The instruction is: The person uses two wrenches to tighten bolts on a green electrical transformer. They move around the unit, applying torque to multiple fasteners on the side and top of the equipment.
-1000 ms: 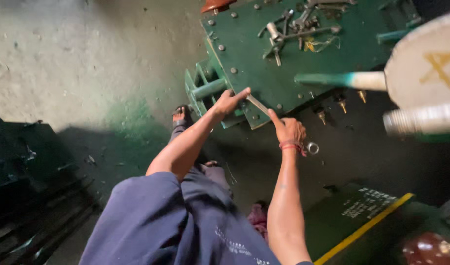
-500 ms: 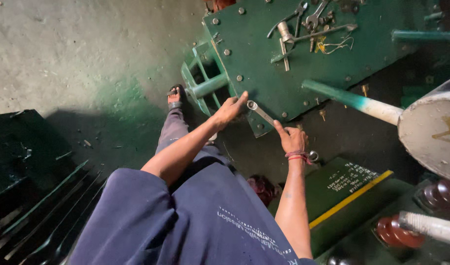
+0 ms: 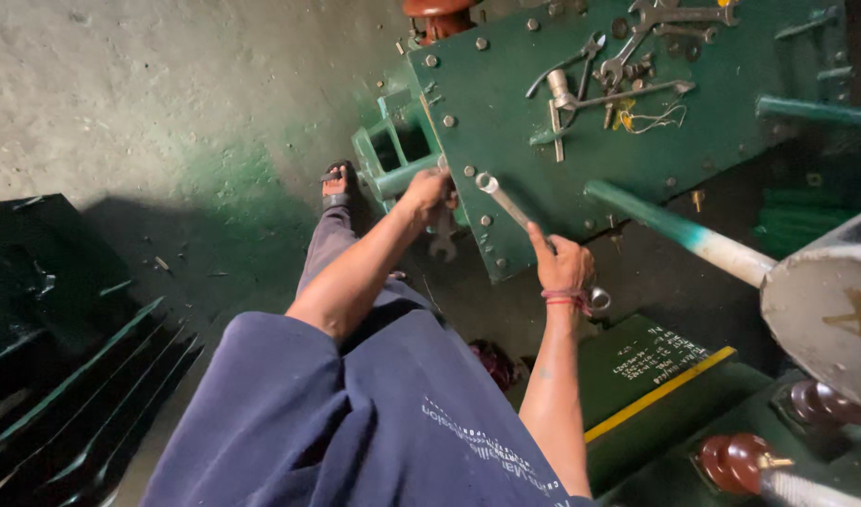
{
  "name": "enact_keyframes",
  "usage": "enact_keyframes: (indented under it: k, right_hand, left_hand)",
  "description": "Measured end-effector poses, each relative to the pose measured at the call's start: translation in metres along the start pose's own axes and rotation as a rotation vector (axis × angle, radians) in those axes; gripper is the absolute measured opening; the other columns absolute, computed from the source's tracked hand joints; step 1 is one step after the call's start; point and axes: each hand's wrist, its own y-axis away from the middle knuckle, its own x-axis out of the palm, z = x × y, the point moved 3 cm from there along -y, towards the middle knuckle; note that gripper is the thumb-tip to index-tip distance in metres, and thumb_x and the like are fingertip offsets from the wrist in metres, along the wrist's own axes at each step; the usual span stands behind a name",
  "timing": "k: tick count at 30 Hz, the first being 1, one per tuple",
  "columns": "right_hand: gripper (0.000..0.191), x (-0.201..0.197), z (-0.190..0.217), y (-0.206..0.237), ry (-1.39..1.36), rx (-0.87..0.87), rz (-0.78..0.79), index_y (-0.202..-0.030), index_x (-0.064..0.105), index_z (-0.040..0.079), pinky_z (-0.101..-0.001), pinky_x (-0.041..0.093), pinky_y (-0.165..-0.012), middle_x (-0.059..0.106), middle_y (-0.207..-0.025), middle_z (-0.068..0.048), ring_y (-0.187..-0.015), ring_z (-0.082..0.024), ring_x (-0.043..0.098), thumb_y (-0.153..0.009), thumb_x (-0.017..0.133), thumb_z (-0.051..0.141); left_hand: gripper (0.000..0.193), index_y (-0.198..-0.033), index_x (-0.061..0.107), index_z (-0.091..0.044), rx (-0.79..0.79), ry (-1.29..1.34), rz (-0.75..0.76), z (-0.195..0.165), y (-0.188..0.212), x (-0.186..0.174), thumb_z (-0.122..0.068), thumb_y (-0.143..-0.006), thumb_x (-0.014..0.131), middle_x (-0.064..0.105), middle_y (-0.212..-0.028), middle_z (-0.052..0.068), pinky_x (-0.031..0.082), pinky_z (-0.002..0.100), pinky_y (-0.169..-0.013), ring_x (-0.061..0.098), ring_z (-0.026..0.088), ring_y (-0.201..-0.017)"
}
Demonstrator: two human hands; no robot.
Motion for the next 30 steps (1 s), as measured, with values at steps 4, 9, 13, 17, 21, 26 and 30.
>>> enact_keyframes:
  k: [4, 9, 13, 17, 21, 26, 30]
  right_hand:
    - [0.067, 0.0, 0.012, -0.031, 0.056, -0.03, 0.07, -0.073, 0.073, 0.007, -0.0554, 0.046, -0.065, 0.065, -0.068, -0.023, -0.071, -0.048, 0.063, -0.091, 0.062, 0.071]
    - [0.068, 0.002, 0.009, -0.061, 0.172, -0.04, 0.176, -0.074, 0.076, 0.01, -0.0573, 0.048, -0.073, 0.07, -0.074, -0.023, -0.078, -0.05, 0.064, -0.088, 0.061, 0.075]
    - [0.075, 0.016, 0.009, -0.044, 0.227, 0.063, 0.285, -0.078, 0.077, 0.011, -0.0584, 0.049, -0.077, 0.069, -0.083, -0.024, -0.083, -0.05, 0.066, -0.096, 0.052, 0.08]
    - [0.072, 0.018, 0.015, -0.013, 0.147, 0.187, 0.055, -0.086, 0.082, 0.016, -0.0582, 0.048, -0.076, 0.07, -0.079, -0.026, -0.082, -0.052, 0.064, -0.087, 0.054, 0.083]
    - [0.075, 0.026, 0.01, -0.008, 0.094, 0.278, 0.168, -0.083, 0.078, 0.013, -0.055, 0.051, -0.075, 0.071, -0.08, -0.023, -0.081, -0.047, 0.067, -0.081, 0.053, 0.084]
    - [0.077, 0.039, -0.001, -0.019, 0.022, 0.186, 0.14, -0.078, 0.076, 0.01, -0.0553, 0.048, -0.075, 0.069, -0.079, -0.025, -0.081, -0.05, 0.063, -0.088, 0.052, 0.082]
    - [0.079, 0.047, -0.006, -0.016, 0.043, 0.191, 0.151, -0.075, 0.074, 0.008, -0.0558, 0.047, -0.072, 0.067, -0.078, -0.025, -0.078, -0.05, 0.062, -0.089, 0.05, 0.082]
  left_hand:
    - [0.033, -0.078, 0.058, -0.007, -0.072, 0.166, 0.13, 0.004, -0.004, 0.014, -0.029, -0.101, 0.061, 0.051, -0.062, 0.002, 0.033, 0.026, -0.042, 0.045, 0.012, -0.048]
    - [0.023, -0.08, 0.057, -0.009, -0.19, 0.123, 0.208, 0.002, 0.005, 0.007, -0.023, -0.098, 0.061, 0.046, -0.061, 0.001, 0.027, 0.025, -0.042, 0.039, 0.01, -0.048]
    - [0.024, -0.086, 0.057, -0.004, -0.161, 0.071, 0.242, 0.003, 0.001, 0.0, -0.023, -0.101, 0.062, 0.048, -0.064, 0.003, 0.029, 0.026, -0.043, 0.042, 0.012, -0.05]
    - [0.017, -0.097, 0.058, -0.009, -0.22, 0.066, 0.202, 0.007, -0.003, -0.004, -0.026, -0.099, 0.059, 0.052, -0.068, 0.003, 0.03, 0.026, -0.041, 0.043, 0.011, -0.051]
    - [0.038, -0.105, 0.062, -0.004, -0.276, -0.018, 0.067, 0.008, 0.012, -0.008, -0.041, -0.103, 0.05, 0.058, -0.077, 0.004, 0.035, 0.025, -0.04, 0.048, 0.011, -0.054]
    - [0.024, -0.123, 0.063, -0.001, 0.152, -0.182, 0.101, -0.003, 0.039, -0.01, -0.015, -0.108, 0.051, 0.063, -0.091, 0.006, 0.05, 0.028, -0.053, 0.06, 0.013, -0.068]
    - [0.028, -0.128, 0.064, 0.001, 0.091, -0.214, 0.235, -0.007, 0.038, -0.02, -0.012, -0.106, 0.053, 0.068, -0.096, 0.008, 0.055, 0.028, -0.059, 0.068, 0.014, -0.075]
